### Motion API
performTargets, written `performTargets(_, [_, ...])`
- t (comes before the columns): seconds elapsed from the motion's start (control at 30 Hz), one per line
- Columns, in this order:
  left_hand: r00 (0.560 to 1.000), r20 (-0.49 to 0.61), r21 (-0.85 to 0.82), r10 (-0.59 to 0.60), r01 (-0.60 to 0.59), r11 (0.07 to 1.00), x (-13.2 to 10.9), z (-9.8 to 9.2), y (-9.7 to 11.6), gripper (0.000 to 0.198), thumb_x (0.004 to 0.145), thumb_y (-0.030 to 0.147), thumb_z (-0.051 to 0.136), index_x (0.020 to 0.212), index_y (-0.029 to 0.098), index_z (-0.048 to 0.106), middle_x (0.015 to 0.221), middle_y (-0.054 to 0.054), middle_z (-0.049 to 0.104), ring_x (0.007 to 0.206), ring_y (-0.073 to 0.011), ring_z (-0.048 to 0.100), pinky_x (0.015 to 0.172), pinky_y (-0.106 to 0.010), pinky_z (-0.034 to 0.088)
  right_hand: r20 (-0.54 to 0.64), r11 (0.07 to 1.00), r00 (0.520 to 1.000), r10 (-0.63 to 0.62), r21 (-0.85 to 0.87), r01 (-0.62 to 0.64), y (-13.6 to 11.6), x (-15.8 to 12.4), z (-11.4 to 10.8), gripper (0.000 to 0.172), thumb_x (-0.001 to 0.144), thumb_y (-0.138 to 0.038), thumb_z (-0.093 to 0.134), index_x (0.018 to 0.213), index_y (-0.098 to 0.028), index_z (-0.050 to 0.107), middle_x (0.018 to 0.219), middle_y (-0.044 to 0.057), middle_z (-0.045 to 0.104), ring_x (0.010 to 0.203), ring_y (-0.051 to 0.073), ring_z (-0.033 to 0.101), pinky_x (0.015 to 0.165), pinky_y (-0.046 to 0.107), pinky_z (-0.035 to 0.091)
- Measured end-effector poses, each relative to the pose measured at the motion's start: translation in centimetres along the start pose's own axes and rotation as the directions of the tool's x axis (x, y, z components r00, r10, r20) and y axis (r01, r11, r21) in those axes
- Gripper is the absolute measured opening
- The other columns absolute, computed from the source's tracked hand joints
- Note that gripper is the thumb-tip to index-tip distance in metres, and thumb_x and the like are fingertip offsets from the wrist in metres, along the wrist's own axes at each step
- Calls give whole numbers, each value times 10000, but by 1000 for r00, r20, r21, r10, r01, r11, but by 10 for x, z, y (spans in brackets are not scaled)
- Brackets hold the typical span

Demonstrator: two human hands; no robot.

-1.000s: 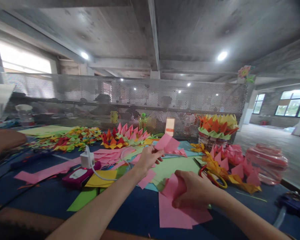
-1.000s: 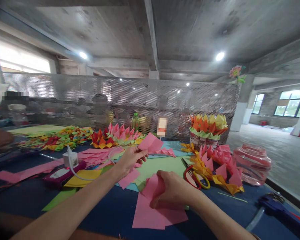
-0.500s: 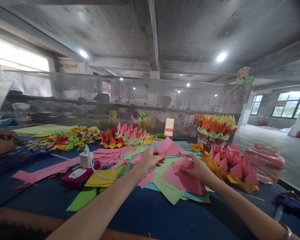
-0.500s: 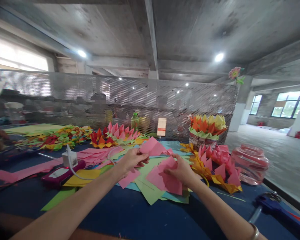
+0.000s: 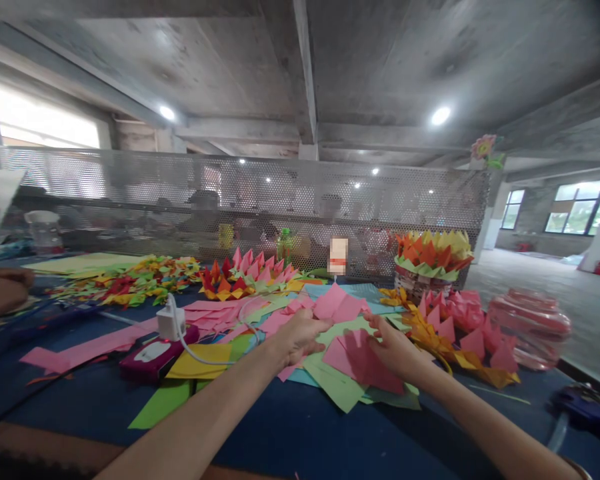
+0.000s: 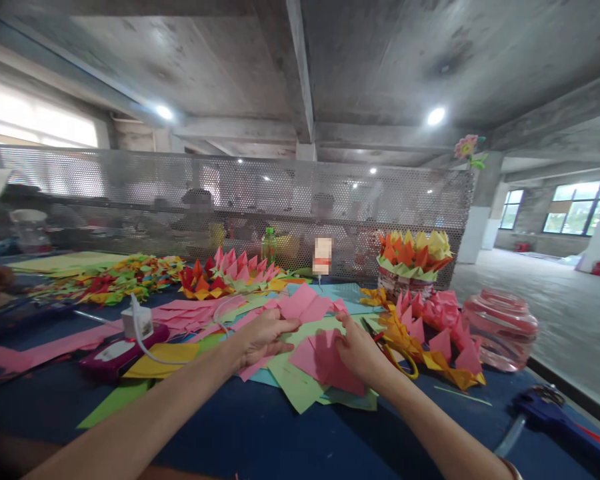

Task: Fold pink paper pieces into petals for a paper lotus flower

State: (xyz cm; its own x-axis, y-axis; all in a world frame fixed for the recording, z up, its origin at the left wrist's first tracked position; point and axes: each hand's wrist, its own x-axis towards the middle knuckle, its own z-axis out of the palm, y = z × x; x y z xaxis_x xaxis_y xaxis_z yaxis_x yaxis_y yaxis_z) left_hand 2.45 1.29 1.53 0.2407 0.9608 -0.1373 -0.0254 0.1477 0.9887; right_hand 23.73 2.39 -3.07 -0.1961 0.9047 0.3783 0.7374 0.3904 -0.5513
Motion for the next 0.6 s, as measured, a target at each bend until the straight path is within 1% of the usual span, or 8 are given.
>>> performTargets(0.07, [999,41,-28,12,-11,1000,-1,1,0,317,656,278,683,892,157,508,1043,-79,562,963,-200,517,762,-353,486,16,999,1000,-6,44,5,-5,-2,0,423,789,-220,434,1208,-167,418,1251,127,513,976,216,586,816,362,467])
performTargets(0.13, [998,65,-45,25,-22,999,0,1,-1,321,657,296,683,888,159,507,1039,-81,567,963,-205,521,757,-359,482,22,999,1000,-11,41,10,-9,-3,0,415,801,-246,421,1207,-160,416,1233,128,522,958,213,589,801,357,474])
performTargets(0.23, [998,44,-35,38,-37,999,2,0,-3,337,644,321,692,871,160,502,1062,-87,556,985,-209,509,759,-344,472,-13,999,999,-31,-43,30,-8,-4,-1,420,802,-241,413,1210,-139,417,1207,145,530,1006,229,562,838,372,450])
performTargets(0.3, [998,14,7,58,-58,998,5,-2,-5,351,635,337,696,870,158,506,1060,-84,553,981,-201,507,762,-323,459,-5,998,1000,-28,-65,27,-6,-3,-1,391,798,-234,419,1175,-135,450,1161,148,555,1027,237,552,863,381,430])
performTargets(0.4, [994,8,109,109,-110,988,8,-5,-9,368,627,379,691,869,147,540,979,-71,574,899,-178,528,735,-294,442,32,1000,999,12,2,-12,-7,-3,-3,353,799,-275,443,1127,-151,475,1079,126,588,969,226,577,819,367,450])
performTargets(0.43, [992,16,137,129,-130,982,9,-5,-9,370,624,394,688,861,143,554,942,-66,581,859,-169,535,720,-286,437,20,999,1000,17,28,-18,-10,-3,-3,351,800,-300,455,1120,-158,474,1065,116,589,946,221,582,800,364,457])
performTargets(0.5, [987,36,167,157,-161,973,9,-5,-9,367,619,418,683,834,141,574,876,-53,594,789,-151,543,696,-272,427,-50,997,999,-2,76,5,-18,-4,-6,368,791,-352,491,1110,-171,468,1049,98,581,921,214,576,787,367,458])
performTargets(0.6, [977,62,180,204,-212,961,7,-3,-6,332,619,408,678,795,140,591,807,-39,598,738,-138,540,671,-254,419,-120,964,990,-73,247,101,-32,-6,-10,446,772,-393,545,1151,-184,436,1025,78,580,916,203,568,787,356,458])
